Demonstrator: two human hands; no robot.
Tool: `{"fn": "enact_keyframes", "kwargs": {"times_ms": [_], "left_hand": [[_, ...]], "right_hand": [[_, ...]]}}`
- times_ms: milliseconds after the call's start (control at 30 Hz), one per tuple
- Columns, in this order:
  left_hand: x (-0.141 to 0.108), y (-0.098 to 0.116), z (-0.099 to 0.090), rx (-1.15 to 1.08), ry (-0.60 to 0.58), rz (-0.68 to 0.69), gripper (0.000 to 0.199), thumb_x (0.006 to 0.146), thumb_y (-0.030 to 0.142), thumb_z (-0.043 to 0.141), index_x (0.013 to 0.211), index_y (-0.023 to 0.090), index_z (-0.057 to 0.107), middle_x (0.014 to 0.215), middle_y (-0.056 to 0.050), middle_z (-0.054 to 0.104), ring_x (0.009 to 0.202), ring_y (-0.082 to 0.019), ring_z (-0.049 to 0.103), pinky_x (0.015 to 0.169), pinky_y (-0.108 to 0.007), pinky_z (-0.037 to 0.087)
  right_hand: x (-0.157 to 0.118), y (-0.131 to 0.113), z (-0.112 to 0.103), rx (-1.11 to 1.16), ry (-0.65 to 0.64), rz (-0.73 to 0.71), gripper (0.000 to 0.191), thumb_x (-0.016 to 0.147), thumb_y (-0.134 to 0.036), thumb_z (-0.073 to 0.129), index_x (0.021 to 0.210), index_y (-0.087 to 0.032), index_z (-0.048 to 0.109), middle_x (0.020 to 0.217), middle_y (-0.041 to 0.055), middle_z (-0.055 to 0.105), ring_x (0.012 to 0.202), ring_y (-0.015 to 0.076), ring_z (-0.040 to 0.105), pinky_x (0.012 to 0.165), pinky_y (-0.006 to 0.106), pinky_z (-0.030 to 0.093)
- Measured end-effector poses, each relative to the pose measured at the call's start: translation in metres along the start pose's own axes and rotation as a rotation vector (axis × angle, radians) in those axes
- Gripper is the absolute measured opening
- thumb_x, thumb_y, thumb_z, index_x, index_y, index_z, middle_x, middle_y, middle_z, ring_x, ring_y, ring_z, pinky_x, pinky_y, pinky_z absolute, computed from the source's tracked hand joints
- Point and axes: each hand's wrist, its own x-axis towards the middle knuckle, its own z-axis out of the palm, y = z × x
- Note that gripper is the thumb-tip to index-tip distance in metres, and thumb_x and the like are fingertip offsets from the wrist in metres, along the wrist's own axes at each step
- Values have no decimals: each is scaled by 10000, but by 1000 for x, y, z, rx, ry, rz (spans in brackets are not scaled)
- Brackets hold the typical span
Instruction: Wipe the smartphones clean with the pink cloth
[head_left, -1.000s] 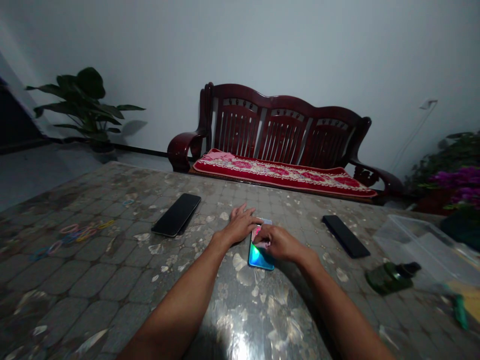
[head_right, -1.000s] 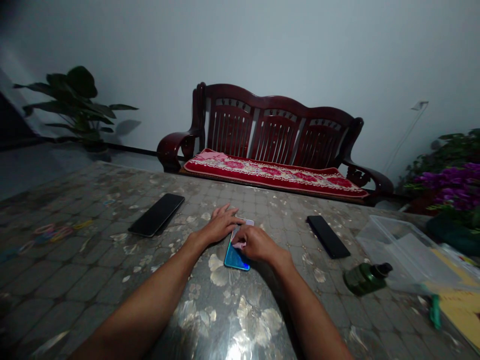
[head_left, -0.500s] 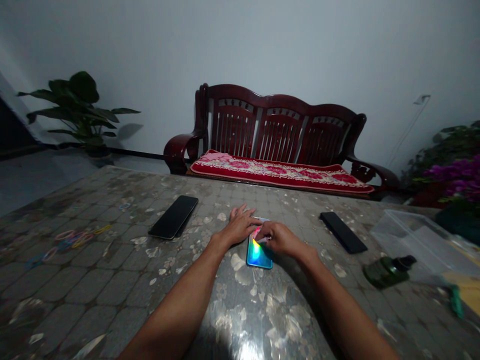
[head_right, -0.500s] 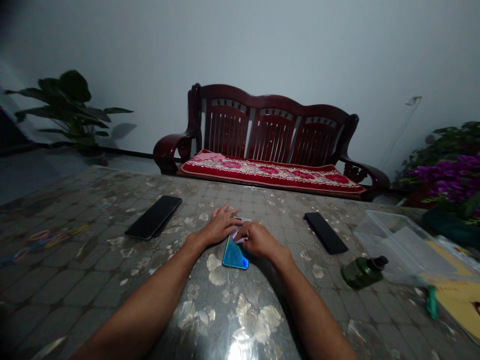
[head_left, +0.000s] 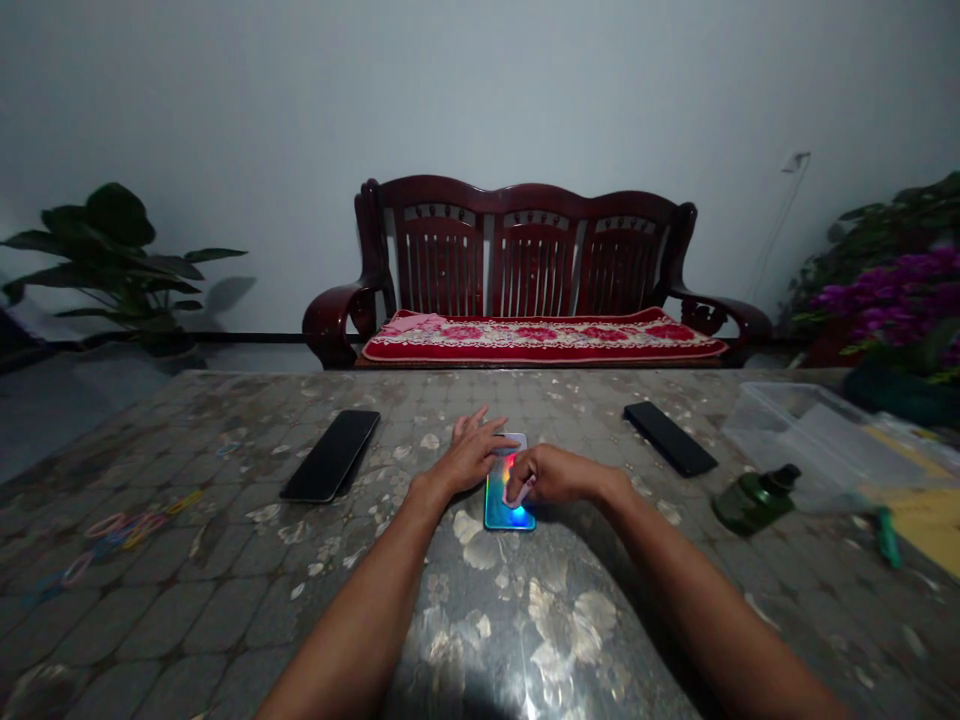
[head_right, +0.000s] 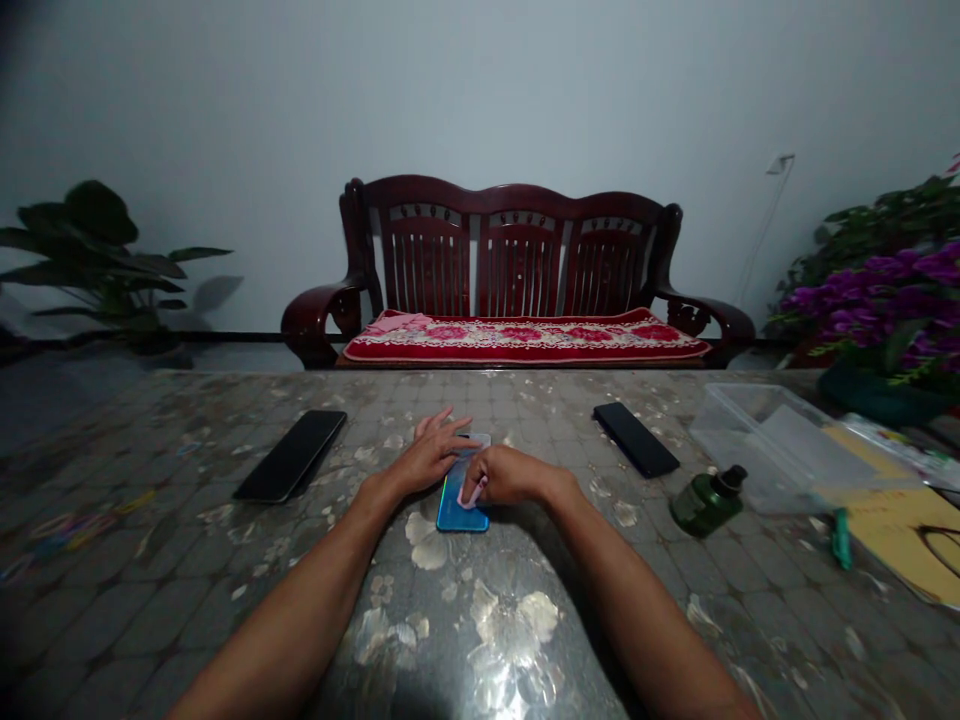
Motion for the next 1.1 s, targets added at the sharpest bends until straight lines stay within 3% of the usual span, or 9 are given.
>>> {"fn": "enact_keyframes", "kwargs": {"times_ms": [67,233,400,500,667,900,1000,1100], "left_hand": [[3,3,-1,22,-38,36,550,861,66,514,1315,353,634,1577,-31,402,1515,-322,167,1189,-608,106],[19,15,-23,129,-210,119,467,868,212,625,1313,353,629,1595,-64,366,1512,-375,157,1162,-662,150],[33,25,-42,368,-397,231,741,694,41,745,1340,362,575,1617,-67,316,1514,-370,162,1158,-663,179],[37,27,-42,446,-411,314,801,642,28,783,1346,337,559,1616,-97,311,1505,-374,200,1166,-647,189],[43,28,-45,562,-451,408,894,580,76,841,1374,311,507,1620,-128,292,1499,-383,212,1165,-638,201],[49,26,-56,635,-459,495,779,639,180,812,1358,262,521,1578,-174,357,1474,-404,261,1159,-625,213],[46,20,-61,616,-469,458,877,544,299,878,1347,257,527,1551,-177,395,1457,-433,274,1159,-634,190],[41,8,-66,603,-475,388,888,535,360,870,1346,258,523,1518,-176,429,1447,-437,284,1150,-638,192]], "right_hand": [[-4,-1,0,53,15,21,217,737,-108,649,876,-173,803,860,24,782,778,161,710,724,212,517],[-9,1,5,32,295,34,188,789,-147,638,872,-164,805,902,54,783,813,180,713,750,235,515],[-15,6,5,35,166,16,200,748,-134,658,875,-175,807,881,41,785,790,164,711,731,214,508],[-19,11,0,172,201,64,178,740,-253,720,863,-157,805,860,60,781,759,175,708,707,232,519],[-24,23,-8,413,299,141,320,635,-396,810,828,-140,797,831,75,773,740,186,693,685,256,518],[-28,33,-11,680,421,228,322,529,-319,825,772,-115,772,709,57,733,589,127,601,514,195,410],[-27,36,-11,764,485,238,312,496,-271,816,757,-110,758,667,47,713,546,110,563,490,190,385],[-24,39,-9,812,548,264,312,470,-250,815,741,-111,744,640,37,696,525,105,543,486,196,384]]}}
